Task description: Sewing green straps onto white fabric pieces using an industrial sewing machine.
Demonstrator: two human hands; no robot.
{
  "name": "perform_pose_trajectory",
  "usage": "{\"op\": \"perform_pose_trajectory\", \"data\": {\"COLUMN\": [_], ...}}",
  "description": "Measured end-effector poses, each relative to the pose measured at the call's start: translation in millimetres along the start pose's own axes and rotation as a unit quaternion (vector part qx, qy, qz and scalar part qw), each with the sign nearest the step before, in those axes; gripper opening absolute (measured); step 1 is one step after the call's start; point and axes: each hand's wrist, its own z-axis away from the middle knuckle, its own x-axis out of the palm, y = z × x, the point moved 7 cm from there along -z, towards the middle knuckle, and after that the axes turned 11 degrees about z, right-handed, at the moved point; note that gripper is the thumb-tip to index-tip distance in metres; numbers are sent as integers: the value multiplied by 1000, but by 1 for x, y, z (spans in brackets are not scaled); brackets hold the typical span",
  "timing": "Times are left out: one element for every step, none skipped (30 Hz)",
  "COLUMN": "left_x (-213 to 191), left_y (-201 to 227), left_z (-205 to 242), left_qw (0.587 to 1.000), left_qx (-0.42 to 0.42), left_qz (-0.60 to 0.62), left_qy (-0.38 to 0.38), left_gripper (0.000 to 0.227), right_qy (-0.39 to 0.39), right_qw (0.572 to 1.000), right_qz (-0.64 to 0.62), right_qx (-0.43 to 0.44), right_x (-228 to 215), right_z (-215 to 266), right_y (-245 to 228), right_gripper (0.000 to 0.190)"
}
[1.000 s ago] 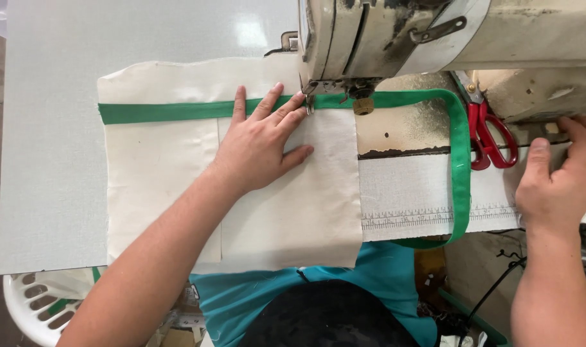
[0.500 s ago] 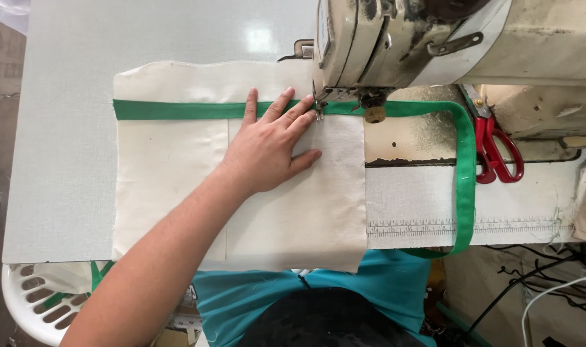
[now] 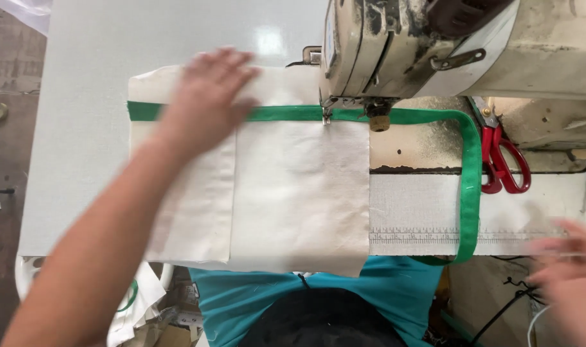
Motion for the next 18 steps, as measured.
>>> {"op": "perform_pose_trajectory", "data": {"left_x": [-22, -34, -36, -39, -31, -28, -28, -36, -37, -37, -40, -36, -33, -32, -33, -34, -27, -24], "left_y": [-24, -32, -44, -55, -56, -55, -56, -31, -8, 14, 46, 74, 102, 110, 123, 136, 125, 121], "left_z": [10, 21, 30, 40, 50, 60, 73, 83, 93, 103, 111, 121, 134, 130, 124, 119, 106, 91], "left_qw": [998, 998, 999, 996, 996, 999, 999, 999, 991, 977, 978, 982, 980, 980, 989, 995, 995, 999], "left_qx": [16, 16, -14, -44, -43, -25, -9, -9, -54, -97, -92, -105, -120, -117, -81, -45, -47, 2], "left_qz": [-60, -62, -41, -21, -25, -32, -41, -48, -119, -190, -187, -142, -99, -98, -66, -34, -33, -19], "left_qy": [32, 29, -23, -75, -72, -31, 10, 12, -4, -21, -19, -72, -126, -127, -102, -76, -78, -48], "left_gripper": [30, 30, 33, 35, 35, 32, 29, 29, 19, 10, 10, 13, 21, 21, 28, 35, 35, 47], "right_qy": [-16, -20, -6, 7, 10, -2, -13, -9, 107, 220, 221, 230, 239, 238, 253, 267, 265, 275], "right_qw": [1000, 1000, 994, 975, 975, 946, 904, 903, 860, 800, 802, 804, 804, 805, 803, 799, 799, 794], "right_qz": [0, -1, 65, 130, 127, 192, 254, 250, 313, 368, 369, 350, 330, 331, 299, 267, 268, 236], "right_qx": [12, 11, -84, -178, -180, -262, -344, -349, -388, -420, -414, -422, -433, -431, -449, -467, -469, -488], "right_x": [28, 42, 52, 64, 68, 77, 88, 73, 49, 27, 29, 31, 33, 42, 47, 53, 62, 69], "right_z": [19, 15, 14, 17, -12, -35, -56, -73, -83, -92, -90, -88, -85, -84, -81, -78, -74, -66], "right_y": [-13, -16, -28, -41, -44, -58, -73, -112, -150, -187, -183, -179, -179, -179, -183, -187, -191, -195], "right_gripper": [91, 91, 84, 79, 79, 61, 48, 48, 29, 20, 20, 18, 19, 19, 25, 33, 33, 43]}}
